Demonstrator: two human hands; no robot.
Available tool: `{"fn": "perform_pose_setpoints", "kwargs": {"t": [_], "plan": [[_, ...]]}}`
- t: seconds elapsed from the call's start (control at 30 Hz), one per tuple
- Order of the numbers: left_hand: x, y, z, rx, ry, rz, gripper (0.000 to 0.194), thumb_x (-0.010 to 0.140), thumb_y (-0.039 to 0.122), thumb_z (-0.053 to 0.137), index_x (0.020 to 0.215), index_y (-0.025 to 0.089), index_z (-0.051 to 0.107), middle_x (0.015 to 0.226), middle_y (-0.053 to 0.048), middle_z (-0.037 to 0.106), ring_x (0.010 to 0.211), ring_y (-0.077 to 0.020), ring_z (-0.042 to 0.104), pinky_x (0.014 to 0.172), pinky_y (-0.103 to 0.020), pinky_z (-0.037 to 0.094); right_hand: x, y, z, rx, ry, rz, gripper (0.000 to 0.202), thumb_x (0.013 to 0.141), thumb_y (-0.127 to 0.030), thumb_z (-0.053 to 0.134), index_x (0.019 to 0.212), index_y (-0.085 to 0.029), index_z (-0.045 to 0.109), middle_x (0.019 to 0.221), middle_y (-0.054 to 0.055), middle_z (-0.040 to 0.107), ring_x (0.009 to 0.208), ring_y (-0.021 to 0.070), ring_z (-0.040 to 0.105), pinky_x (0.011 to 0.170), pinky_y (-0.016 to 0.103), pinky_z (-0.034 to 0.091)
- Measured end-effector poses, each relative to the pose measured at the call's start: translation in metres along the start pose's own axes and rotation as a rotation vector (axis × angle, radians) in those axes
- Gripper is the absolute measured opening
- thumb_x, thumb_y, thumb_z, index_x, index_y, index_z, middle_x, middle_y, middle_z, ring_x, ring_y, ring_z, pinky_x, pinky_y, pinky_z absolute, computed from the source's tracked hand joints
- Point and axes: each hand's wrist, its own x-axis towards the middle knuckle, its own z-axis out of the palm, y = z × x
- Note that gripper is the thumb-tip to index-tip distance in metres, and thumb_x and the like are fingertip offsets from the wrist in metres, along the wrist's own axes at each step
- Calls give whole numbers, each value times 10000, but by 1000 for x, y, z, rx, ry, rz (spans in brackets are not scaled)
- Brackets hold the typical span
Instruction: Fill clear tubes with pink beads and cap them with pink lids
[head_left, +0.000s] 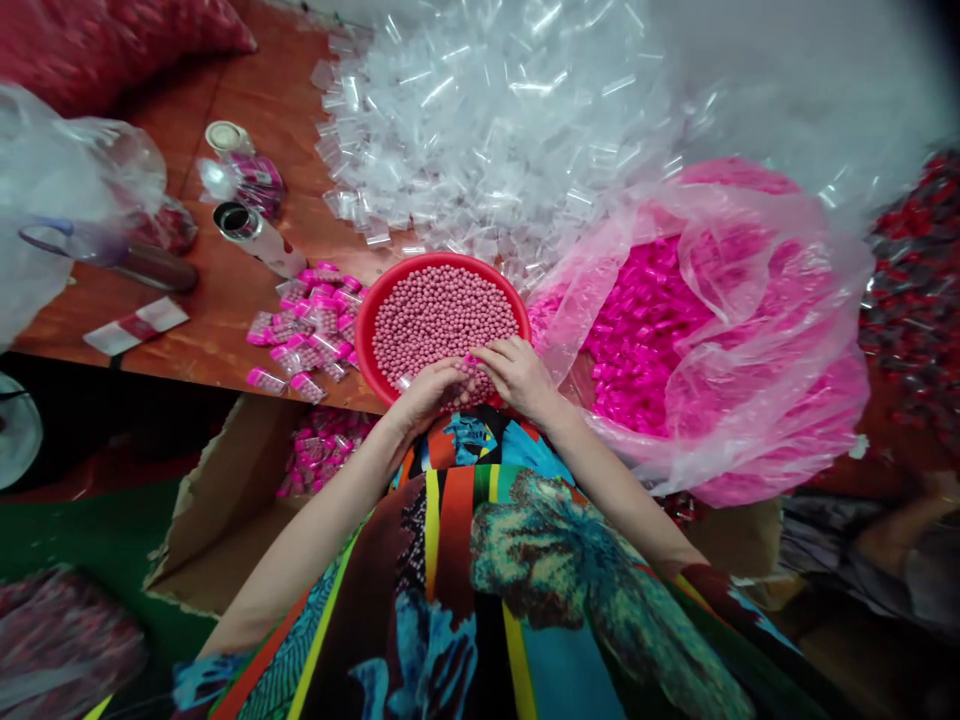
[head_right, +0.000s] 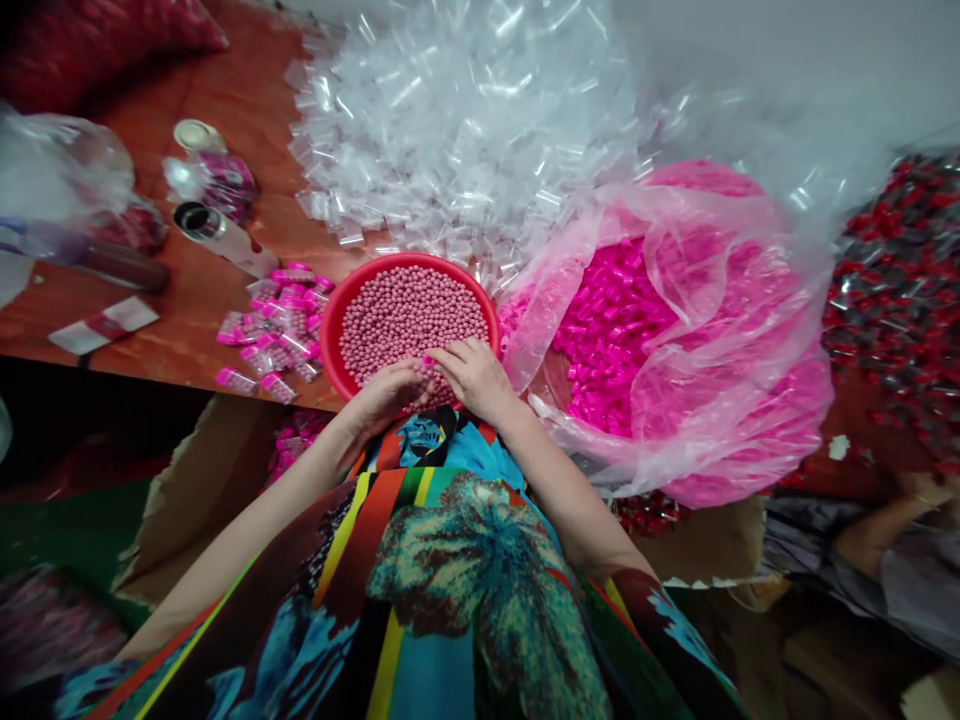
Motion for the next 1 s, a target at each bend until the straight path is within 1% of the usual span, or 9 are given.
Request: {"fn": "perform_pose_setpoints", "kwargs": {"t": [0.1, 0.17, 0.23, 0.3, 0.43, 0.6, 0.77, 0.87, 1.0], "plan": [[-2, -1, -10, 15, 62, -20, 244, 708, 173, 684, 952, 155, 684, 764, -38, 692, 576, -130, 593, 512, -226, 419, 5, 10, 16, 12, 41, 154, 277, 1036, -343, 609, 1220, -236, 786, 1109, 129, 741, 1087, 293, 643, 1047, 496, 511], [-5, -1, -14, -12, 46, -16, 290, 708, 182, 675, 996, 153, 679, 798, -51, 702, 619, -148, 630, 521, -225, 430, 9, 12, 26, 163, 108, 288, 294, 1039, -408, 594, 1166, -228, 788, 1109, 111, 759, 1090, 271, 669, 1043, 465, 532], [-7, -1, -16, -72, -10, 10, 298, 732, 218, 671, 1023, 153, 663, 838, -68, 708, 678, -171, 661, 556, -242, 465, 14, 8, 33, 334, 150, 364, 342, 1034, -487, 578, 1149, -237, 781, 1129, 82, 773, 1103, 246, 688, 1038, 433, 549], [-8, 0, -15, -117, -59, 42, 261, 765, 255, 663, 1004, 152, 650, 856, -81, 708, 699, -179, 660, 589, -262, 487, 18, 1, 35, 420, 151, 360, 364, 1014, -536, 591, 1124, -249, 785, 1128, 62, 780, 1099, 231, 698, 1034, 415, 554], [-9, -2, -11, -90, -65, 92, 168, 828, 281, 691, 918, 158, 620, 864, -73, 702, 715, -160, 646, 617, -252, 471, 21, -15, 30, 383, 125, 278, 336, 1004, -524, 612, 1061, -255, 806, 1063, 65, 782, 1054, 230, 707, 1005, 413, 559], [-12, -8, -6, -42, -56, 170, 302, 892, 396, 763, 981, 175, 576, 897, -41, 700, 717, -135, 638, 608, -229, 430, 16, -29, 19, 326, 144, 207, 293, 1035, -449, 585, 1088, -263, 804, 1079, 74, 777, 1055, 236, 710, 990, 418, 566], [-15, -10, -2, 62, -73, 199, 257, 959, 408, 707, 982, 193, 568, 822, -26, 672, 670, -144, 620, 587, -258, 427, 14, -35, 16, 272, 163, 178, 288, 1044, -409, 569, 1055, -243, 804, 1032, 84, 775, 995, 230, 715, 930, 399, 580], [-14, -10, -2, 9, -94, 181, 276, 939, 412, 731, 984, 187, 577, 786, -23, 664, 635, -146, 630, 552, -255, 425, 13, -36, 17, 266, 167, 180, 293, 1047, -417, 569, 1055, -240, 802, 1016, 82, 773, 983, 226, 712, 921, 393, 581], [-12, -10, -5, -92, -118, 143, 405, 851, 461, 823, 1002, 164, 593, 820, -31, 689, 618, -138, 652, 527, -236, 440, 9, -34, 17, 274, 173, 208, 311, 1051, -457, 567, 1075, -250, 798, 1038, 70, 767, 1014, 220, 699, 941, 389, 578]]}}
